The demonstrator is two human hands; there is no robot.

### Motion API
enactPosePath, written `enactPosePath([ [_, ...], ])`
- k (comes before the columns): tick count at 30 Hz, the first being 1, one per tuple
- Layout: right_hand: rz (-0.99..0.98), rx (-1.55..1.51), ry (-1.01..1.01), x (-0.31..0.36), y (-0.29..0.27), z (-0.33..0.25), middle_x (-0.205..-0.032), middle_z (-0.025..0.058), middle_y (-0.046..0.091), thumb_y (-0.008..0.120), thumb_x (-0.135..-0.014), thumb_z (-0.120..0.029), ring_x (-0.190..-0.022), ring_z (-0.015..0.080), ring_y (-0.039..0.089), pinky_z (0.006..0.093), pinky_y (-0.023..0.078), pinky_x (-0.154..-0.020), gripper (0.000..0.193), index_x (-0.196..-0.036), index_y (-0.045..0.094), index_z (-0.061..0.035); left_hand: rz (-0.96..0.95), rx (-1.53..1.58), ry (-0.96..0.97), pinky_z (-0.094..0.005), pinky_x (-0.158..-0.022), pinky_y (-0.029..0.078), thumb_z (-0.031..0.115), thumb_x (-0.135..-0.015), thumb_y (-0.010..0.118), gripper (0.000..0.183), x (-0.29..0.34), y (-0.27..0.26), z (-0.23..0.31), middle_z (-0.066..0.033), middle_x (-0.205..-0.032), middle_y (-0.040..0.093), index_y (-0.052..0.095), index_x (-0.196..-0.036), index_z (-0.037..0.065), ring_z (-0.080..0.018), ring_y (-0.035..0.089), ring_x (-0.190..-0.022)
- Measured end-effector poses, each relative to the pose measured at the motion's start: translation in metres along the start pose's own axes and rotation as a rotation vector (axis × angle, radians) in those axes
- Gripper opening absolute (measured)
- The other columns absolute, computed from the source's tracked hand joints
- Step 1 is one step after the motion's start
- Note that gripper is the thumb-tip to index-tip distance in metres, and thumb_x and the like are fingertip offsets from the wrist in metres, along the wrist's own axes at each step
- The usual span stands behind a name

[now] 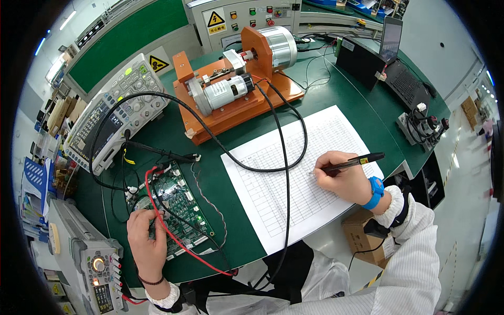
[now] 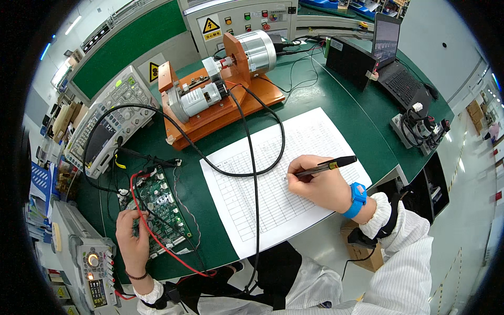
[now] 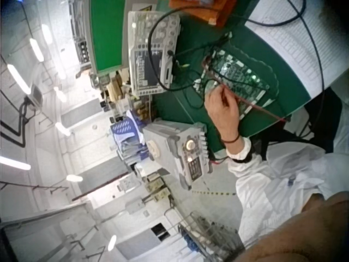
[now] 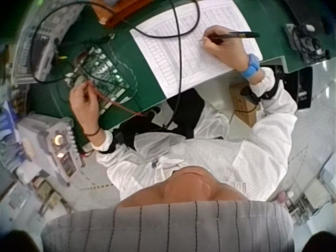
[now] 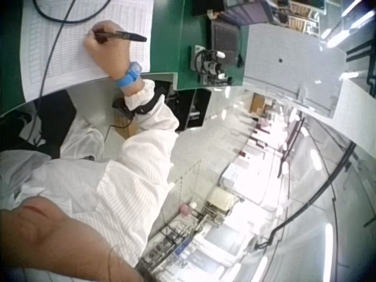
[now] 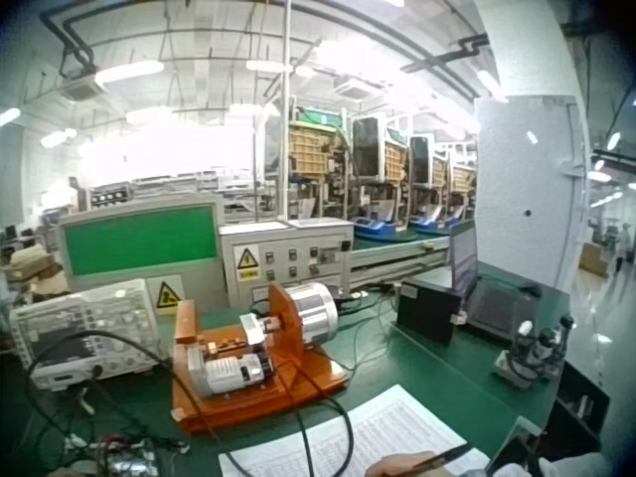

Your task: The person is testing a circuit board using an oscilloscope and power supply, then recording the data on a log sheet.

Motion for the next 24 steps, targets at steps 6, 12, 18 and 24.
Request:
enactPosePath([
  [6,0.017,-0.009,-0.091,-0.005,0.013,-0.003,-0.075,0.0081,0.063,0.067,-0.077,-0.002,-0.063,0.0125,0.058,0.0248,0.049,-0.06,0.008,-0.083,0.063,0.0016,-0.013,-0.047,-0.028,-0.0391,-0.078,0.043,-0.002,-0.078,0.063,0.013,0.007,-0.014,-0.006,-0.0143,-0.088,0.062,0.062,-0.091,0.001,-0.0322,0.058,-0.087],
  [12,0.125,0.022,0.014,0.007,-0.005,0.019,-0.067,0.0034,0.056,0.062,-0.079,0.004,-0.06,0.0069,0.05,0.0218,0.042,-0.054,0.006,-0.079,0.057,0.0011,0.015,0.022,0.062,-0.037,-0.078,0.046,0.001,-0.08,0.065,0.01,-0.003,-0.004,0.0,-0.0125,-0.087,0.065,0.064,-0.09,0.002,-0.0304,0.061,-0.087],
  [18,0.123,-0.095,0.01,-0.002,0.0,0.029,-0.069,-0.0008,0.052,0.056,-0.085,0.003,-0.06,0.0039,0.046,0.0184,0.038,-0.054,0.007,-0.083,0.053,-0.0029,0.02,0.069,0.049,-0.034,-0.075,0.043,0.005,-0.083,0.066,0.009,0.007,-0.024,-0.01,-0.0068,-0.081,0.067,0.066,-0.092,0.004,-0.0239,0.062,-0.079],
  [24,0.145,-0.131,0.082,-0.003,-0.002,0.038,-0.068,-0.0023,0.048,0.055,-0.087,0.001,-0.058,0.0033,0.04,0.0197,0.033,-0.052,0.009,-0.082,0.051,-0.005,0.041,0.025,0.08,-0.0366,-0.088,0.044,0.005,-0.079,0.068,0.02,0.009,-0.025,-0.017,-0.0085,-0.096,0.065,0.064,-0.098,0.005,-0.0293,0.057,-0.097],
])
Point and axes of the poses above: each hand's wrist, its own x-axis away from the middle knuckle, its own y-axis out of the palm, z = x × y, the point moved 5 cm from there along -x, towards the middle knuckle
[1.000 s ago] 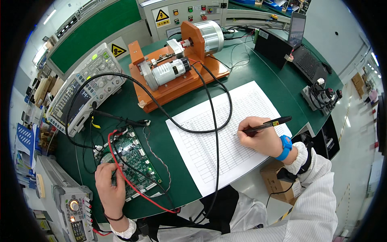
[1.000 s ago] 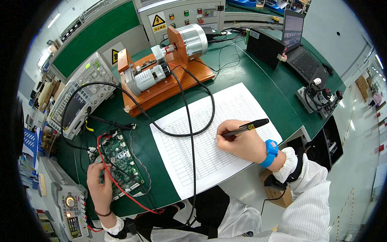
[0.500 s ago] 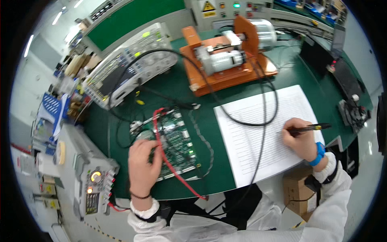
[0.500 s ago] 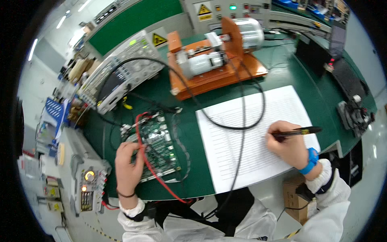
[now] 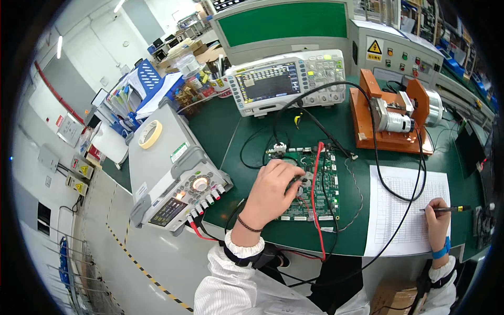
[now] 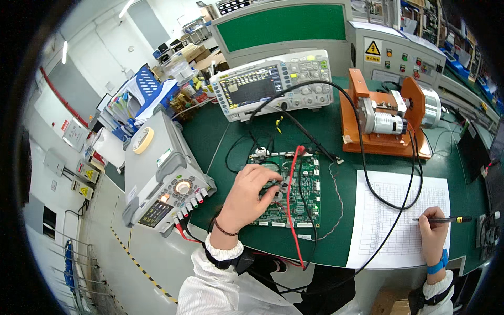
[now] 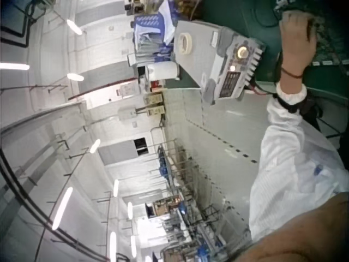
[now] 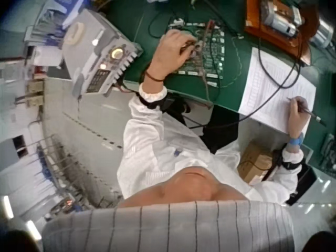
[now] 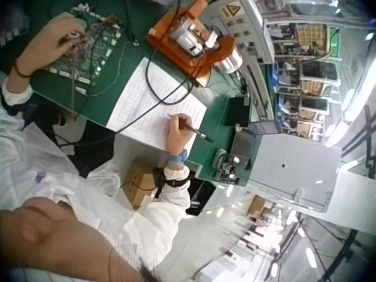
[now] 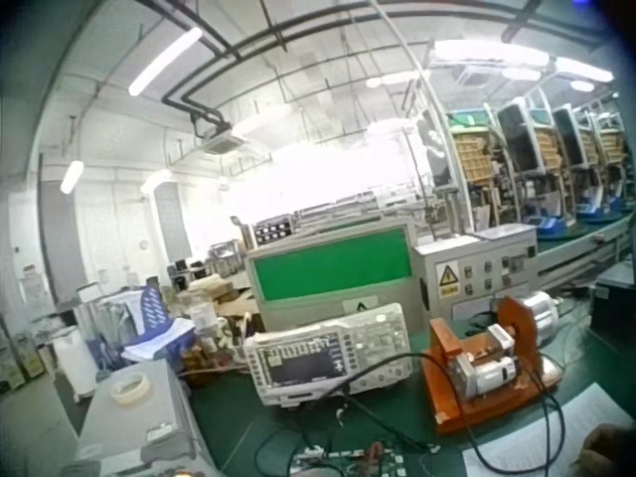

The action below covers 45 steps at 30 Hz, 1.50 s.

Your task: The person is testing a circuit board using an oscilloscope and power supply, then recording the data on a log sheet.

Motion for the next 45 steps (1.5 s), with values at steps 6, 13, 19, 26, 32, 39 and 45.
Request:
enactPosePath([
  [6,-0.003,-0.009,0.003,0.001,0.0,0.005,-0.066,-0.0029,0.047,0.055,-0.087,0.0,-0.056,0.0029,0.038,0.0195,0.031,-0.05,0.009,-0.081,0.051,-0.0048,-0.043,-0.089,-0.049,-0.0438,-0.095,0.036,0.015,-0.08,0.07,0.032,0.011,0.007,-0.007,-0.0087,-0.12,0.052,0.059,-0.111,0.012,-0.0308,0.045,-0.116],
  [13,0.012,-0.012,-0.017,-0.002,0.0,0.002,-0.063,-0.0021,0.048,0.056,-0.088,-0.001,-0.049,0.0021,0.038,0.0185,0.029,-0.044,0.009,-0.081,0.051,-0.0053,-0.023,-0.108,-0.083,-0.0456,-0.096,0.035,0.015,-0.081,0.07,0.035,0.012,0.008,-0.011,-0.0101,-0.124,0.049,0.057,-0.113,0.012,-0.032,0.043,-0.119],
  [19,0.017,-0.014,-0.025,-0.001,0.0,-0.001,-0.063,-0.0017,0.048,0.055,-0.089,-0.001,-0.049,0.0024,0.039,0.0181,0.03,-0.044,0.009,-0.081,0.051,-0.0049,-0.037,-0.126,-0.098,-0.0458,-0.097,0.035,0.015,-0.081,0.07,0.038,0.01,0.011,-0.01,-0.0111,-0.127,0.046,0.056,-0.116,0.013,-0.033,0.041,-0.121],
  [26,-0.009,-0.076,-0.01,0.0,0.005,-0.009,-0.061,-0.0024,0.046,0.055,-0.089,-0.002,-0.048,0.0024,0.036,0.0186,0.028,-0.042,0.011,-0.08,0.049,-0.0054,-0.059,-0.133,-0.109,-0.0461,-0.098,0.035,0.016,-0.082,0.07,0.037,0.012,0.011,-0.011,-0.0112,-0.128,0.046,0.056,-0.116,0.013,-0.0334,0.04,-0.122],
  [32,-0.023,-0.086,-0.017,0.0,0.003,-0.008,-0.061,-0.0029,0.045,0.055,-0.088,-0.002,-0.047,0.0025,0.036,0.0191,0.027,-0.042,0.011,-0.08,0.049,-0.0055,-0.052,-0.159,-0.111,-0.0452,-0.099,0.033,0.017,-0.082,0.07,0.037,0.012,0.012,-0.012,-0.0107,-0.128,0.046,0.056,-0.116,0.014,-0.0325,0.04,-0.123],
  [39,-0.032,-0.099,-0.03,0.0,0.004,-0.008,-0.062,-0.0034,0.045,0.055,-0.087,-0.001,-0.049,0.0023,0.036,0.019,0.028,-0.043,0.011,-0.08,0.049,-0.0059,-0.041,-0.172,-0.117,-0.0449,-0.1,0.032,0.018,-0.081,0.071,0.037,0.013,0.01,-0.01,-0.0103,-0.127,0.047,0.057,-0.115,0.014,-0.0315,0.04,-0.124],
  [45,-0.014,-0.055,-0.05,0.0,0.002,-0.005,-0.061,-0.0038,0.045,0.055,-0.088,-0.001,-0.049,0.002,0.035,0.0188,0.028,-0.043,0.011,-0.08,0.049,-0.0066,-0.051,-0.17,-0.117,-0.0453,-0.1,0.032,0.018,-0.082,0.07,0.037,0.012,0.011,-0.011,-0.0103,-0.127,0.046,0.057,-0.116,0.014,-0.0316,0.04,-0.125],
])
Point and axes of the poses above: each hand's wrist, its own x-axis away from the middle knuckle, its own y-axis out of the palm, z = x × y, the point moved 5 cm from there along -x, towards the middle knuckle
